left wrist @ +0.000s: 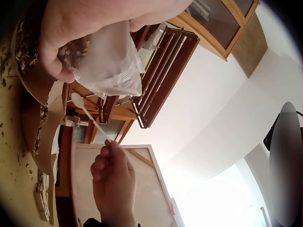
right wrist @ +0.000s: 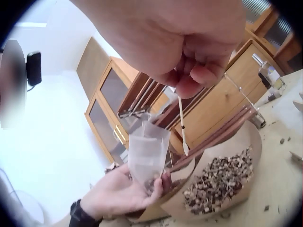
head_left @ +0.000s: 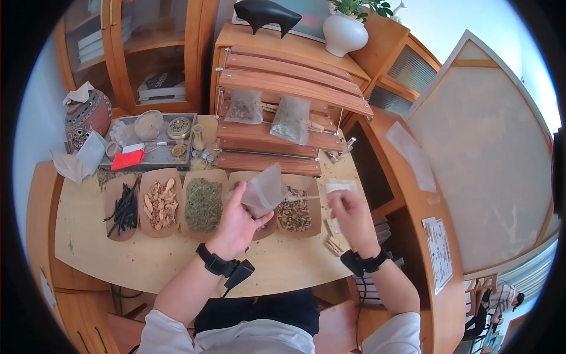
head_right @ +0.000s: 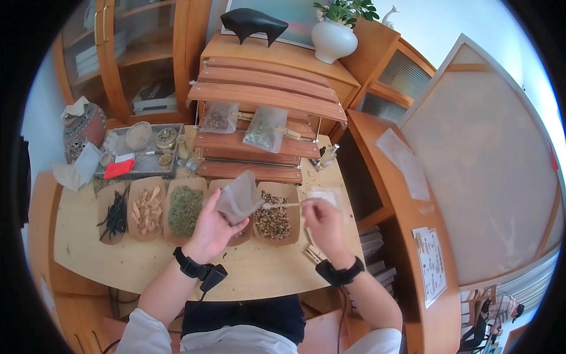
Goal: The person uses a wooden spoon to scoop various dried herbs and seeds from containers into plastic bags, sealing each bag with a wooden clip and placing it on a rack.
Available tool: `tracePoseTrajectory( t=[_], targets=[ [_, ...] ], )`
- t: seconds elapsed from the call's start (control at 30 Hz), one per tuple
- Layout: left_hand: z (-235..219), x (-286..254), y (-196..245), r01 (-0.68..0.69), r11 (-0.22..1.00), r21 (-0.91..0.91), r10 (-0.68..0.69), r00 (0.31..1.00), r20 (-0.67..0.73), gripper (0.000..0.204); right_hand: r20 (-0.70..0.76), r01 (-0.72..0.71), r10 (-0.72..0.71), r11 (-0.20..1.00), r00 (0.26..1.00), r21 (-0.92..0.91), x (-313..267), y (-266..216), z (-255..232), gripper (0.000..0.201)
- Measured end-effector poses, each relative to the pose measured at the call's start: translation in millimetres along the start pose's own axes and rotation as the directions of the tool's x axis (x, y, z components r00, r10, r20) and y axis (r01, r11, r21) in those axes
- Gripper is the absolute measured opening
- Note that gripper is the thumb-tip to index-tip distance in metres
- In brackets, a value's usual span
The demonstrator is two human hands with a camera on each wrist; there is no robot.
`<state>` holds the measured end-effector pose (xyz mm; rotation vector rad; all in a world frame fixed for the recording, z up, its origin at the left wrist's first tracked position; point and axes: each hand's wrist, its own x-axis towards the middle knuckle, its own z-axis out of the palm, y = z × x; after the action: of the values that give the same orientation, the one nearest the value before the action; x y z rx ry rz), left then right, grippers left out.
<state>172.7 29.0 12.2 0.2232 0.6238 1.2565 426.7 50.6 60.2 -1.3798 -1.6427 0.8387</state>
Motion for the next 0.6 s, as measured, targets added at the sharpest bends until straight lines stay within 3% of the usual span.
tracePoseTrajectory(
  t=[0.1,0.2,0.3,0.4,0.43,0.6],
  targets=[
    [0,1,0,-0.002,1.0,0.001,0.002,1.0,-0.019,0.055,0.125,0.258,-0.232,0.929,0.965,-0.267,-16,0,12,0.012],
    [-1,2,0,-0.006,1.0,0.002,0.006,1.0,-0.026,0.056,0.143,0.314,-0.281,0.881,0.949,-0.353,-19,2,13,0.011],
    [-2,3,-1,0.006,1.0,-0.009,-0.006,1.0,-0.026,0.056,0.017,0.281,-0.295,0.889,0.955,-0.362,-9,33,3,0.013],
    [-2,2,0,0.008,1.0,-0.008,-0.008,1.0,-0.01,0.055,-0.034,-0.117,0.116,0.992,0.993,-0.04,-1,32,-13,0.017],
    [-2,1,0,0.006,1.0,-0.007,-0.006,1.0,-0.009,0.055,-0.033,-0.113,0.114,0.993,0.993,0.026,4,37,-18,0.021],
    [-2,3,-1,0.006,1.0,0.008,-0.006,1.0,-0.01,0.055,0.03,-0.206,0.207,0.978,0.978,-0.023,9,44,-20,0.023]
  ],
)
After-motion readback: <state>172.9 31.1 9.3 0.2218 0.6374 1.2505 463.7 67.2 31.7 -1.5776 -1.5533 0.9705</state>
